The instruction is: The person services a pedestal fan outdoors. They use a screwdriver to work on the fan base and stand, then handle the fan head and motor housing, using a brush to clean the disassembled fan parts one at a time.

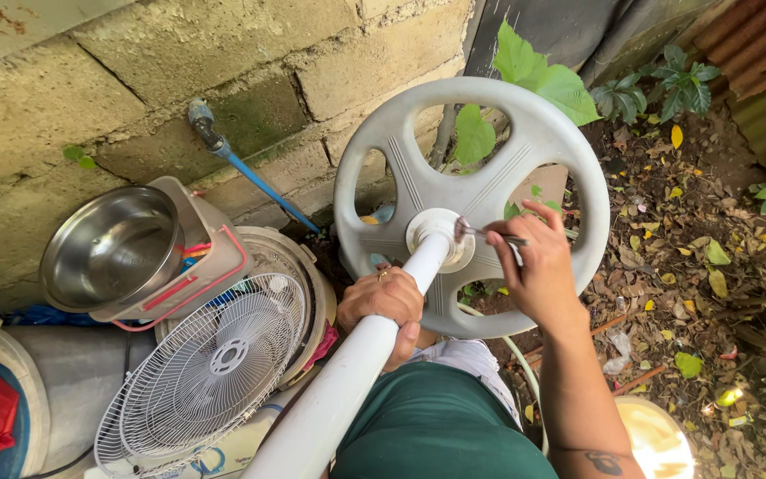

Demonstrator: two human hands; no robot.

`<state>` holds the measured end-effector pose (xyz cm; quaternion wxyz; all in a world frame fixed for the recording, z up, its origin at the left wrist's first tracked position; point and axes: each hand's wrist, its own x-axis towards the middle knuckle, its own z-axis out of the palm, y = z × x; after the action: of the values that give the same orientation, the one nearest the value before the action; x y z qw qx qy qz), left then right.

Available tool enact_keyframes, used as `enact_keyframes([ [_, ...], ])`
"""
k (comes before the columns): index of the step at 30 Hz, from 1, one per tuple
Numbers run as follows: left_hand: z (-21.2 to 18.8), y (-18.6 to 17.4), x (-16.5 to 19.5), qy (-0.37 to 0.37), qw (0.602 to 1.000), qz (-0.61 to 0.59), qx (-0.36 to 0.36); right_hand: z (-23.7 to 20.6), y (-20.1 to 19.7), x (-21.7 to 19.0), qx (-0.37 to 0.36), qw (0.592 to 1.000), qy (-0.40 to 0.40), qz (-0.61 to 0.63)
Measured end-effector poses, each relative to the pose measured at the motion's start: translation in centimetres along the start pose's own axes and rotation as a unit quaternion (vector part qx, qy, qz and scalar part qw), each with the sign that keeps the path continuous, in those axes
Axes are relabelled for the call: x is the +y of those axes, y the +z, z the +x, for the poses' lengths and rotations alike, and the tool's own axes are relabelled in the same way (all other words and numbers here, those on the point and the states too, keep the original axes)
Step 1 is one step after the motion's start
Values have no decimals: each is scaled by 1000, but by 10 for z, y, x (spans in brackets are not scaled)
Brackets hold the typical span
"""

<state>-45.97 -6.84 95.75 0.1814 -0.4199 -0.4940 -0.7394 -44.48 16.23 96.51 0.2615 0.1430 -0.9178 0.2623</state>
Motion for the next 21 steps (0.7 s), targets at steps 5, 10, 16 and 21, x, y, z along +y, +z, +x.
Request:
enact_keyframes([
  [5, 1, -2, 0, -1, 1000, 13, -17, 17, 32, -10, 3, 999, -23, 39],
  [10, 0, 1, -3, 12, 1000, 4, 15, 30, 43, -12, -66, 996, -44, 46],
  [16, -2, -2, 1, -28, 999, 13, 6, 20, 16, 1, -20, 999, -9, 31],
  [21, -1, -2, 0, -21, 1000, 16, 9, 6, 1, 7, -25, 999, 44, 14],
])
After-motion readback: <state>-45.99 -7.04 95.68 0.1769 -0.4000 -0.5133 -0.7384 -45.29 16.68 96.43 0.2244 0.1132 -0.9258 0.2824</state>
